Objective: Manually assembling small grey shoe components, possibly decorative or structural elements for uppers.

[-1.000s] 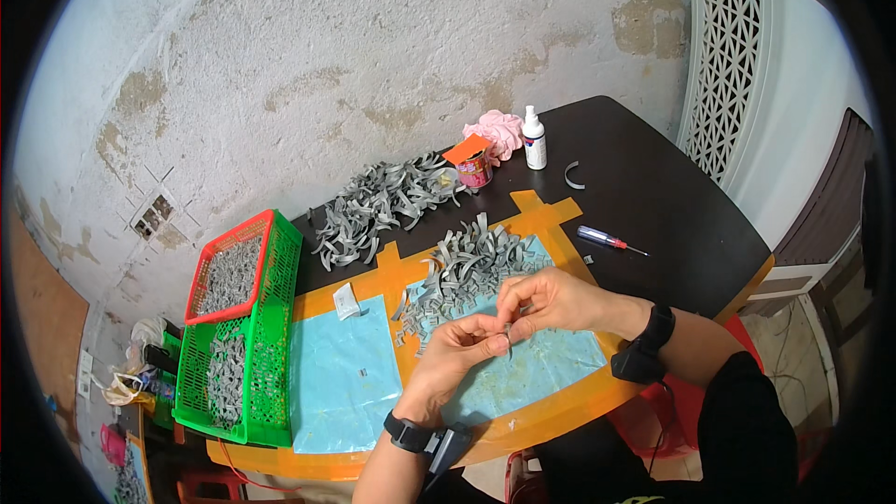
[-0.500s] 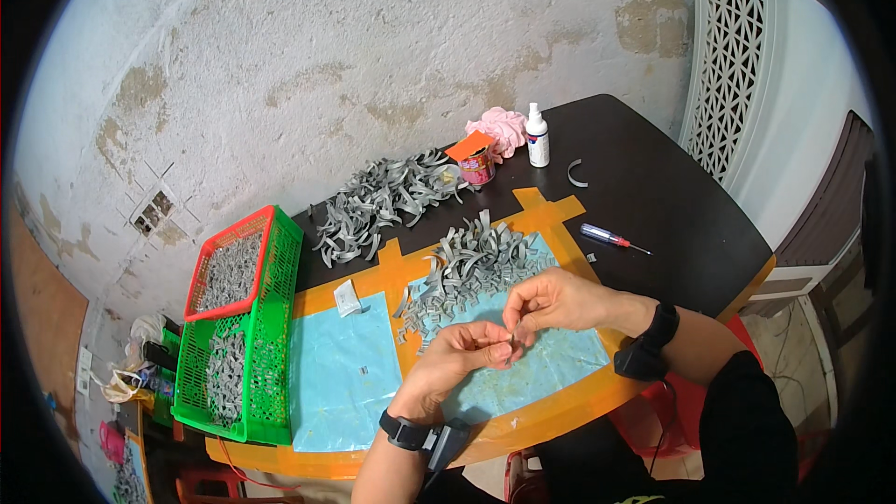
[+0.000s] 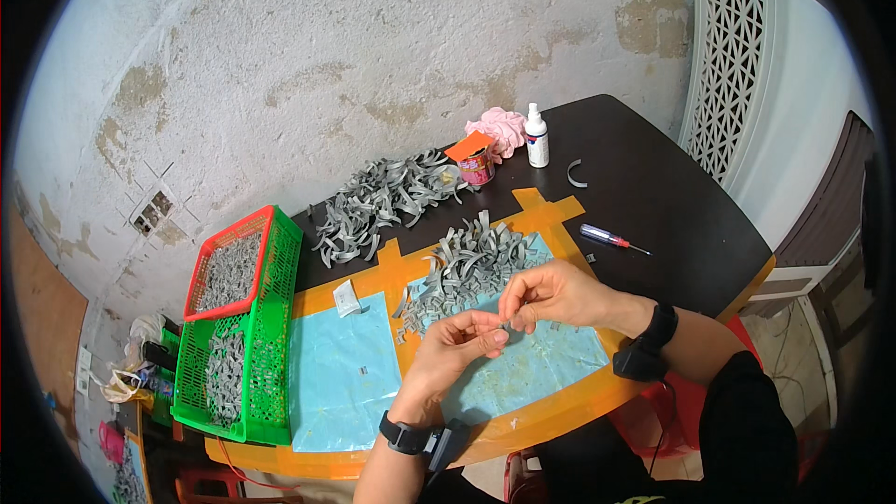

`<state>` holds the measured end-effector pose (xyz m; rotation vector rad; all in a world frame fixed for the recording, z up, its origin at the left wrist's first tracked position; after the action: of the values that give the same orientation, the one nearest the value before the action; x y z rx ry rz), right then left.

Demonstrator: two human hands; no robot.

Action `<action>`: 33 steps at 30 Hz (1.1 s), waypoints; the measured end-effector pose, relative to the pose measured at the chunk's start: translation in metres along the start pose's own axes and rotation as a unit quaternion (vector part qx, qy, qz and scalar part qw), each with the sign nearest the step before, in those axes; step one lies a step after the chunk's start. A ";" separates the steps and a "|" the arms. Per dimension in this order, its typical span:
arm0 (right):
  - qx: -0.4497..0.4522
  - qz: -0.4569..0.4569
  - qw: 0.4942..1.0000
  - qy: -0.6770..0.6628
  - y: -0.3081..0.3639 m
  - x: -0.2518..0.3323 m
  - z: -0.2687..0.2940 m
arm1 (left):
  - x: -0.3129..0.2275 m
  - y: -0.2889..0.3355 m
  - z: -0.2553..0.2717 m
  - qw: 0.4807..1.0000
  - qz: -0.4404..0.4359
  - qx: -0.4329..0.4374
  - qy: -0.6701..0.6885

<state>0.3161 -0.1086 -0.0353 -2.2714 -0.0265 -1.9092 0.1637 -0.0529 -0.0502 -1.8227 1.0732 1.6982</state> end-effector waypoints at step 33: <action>-0.079 0.030 0.994 -0.076 0.006 0.007 -0.009 | -0.009 -0.001 -0.002 0.976 -0.161 -0.088 0.121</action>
<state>0.3093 -0.1160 -0.0280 -2.4850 0.1777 -1.7618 0.1663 -0.0512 -0.0409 -2.2214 0.6792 1.4433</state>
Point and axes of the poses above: each hand's wrist, its own y-axis away from the middle knuckle, its own z-axis out of the back of the hand, x = y × z, the point moved 5 cm from there along -y, towards the middle knuckle, and after that the axes turned 6 degrees about -x, right-handed, at the moved point
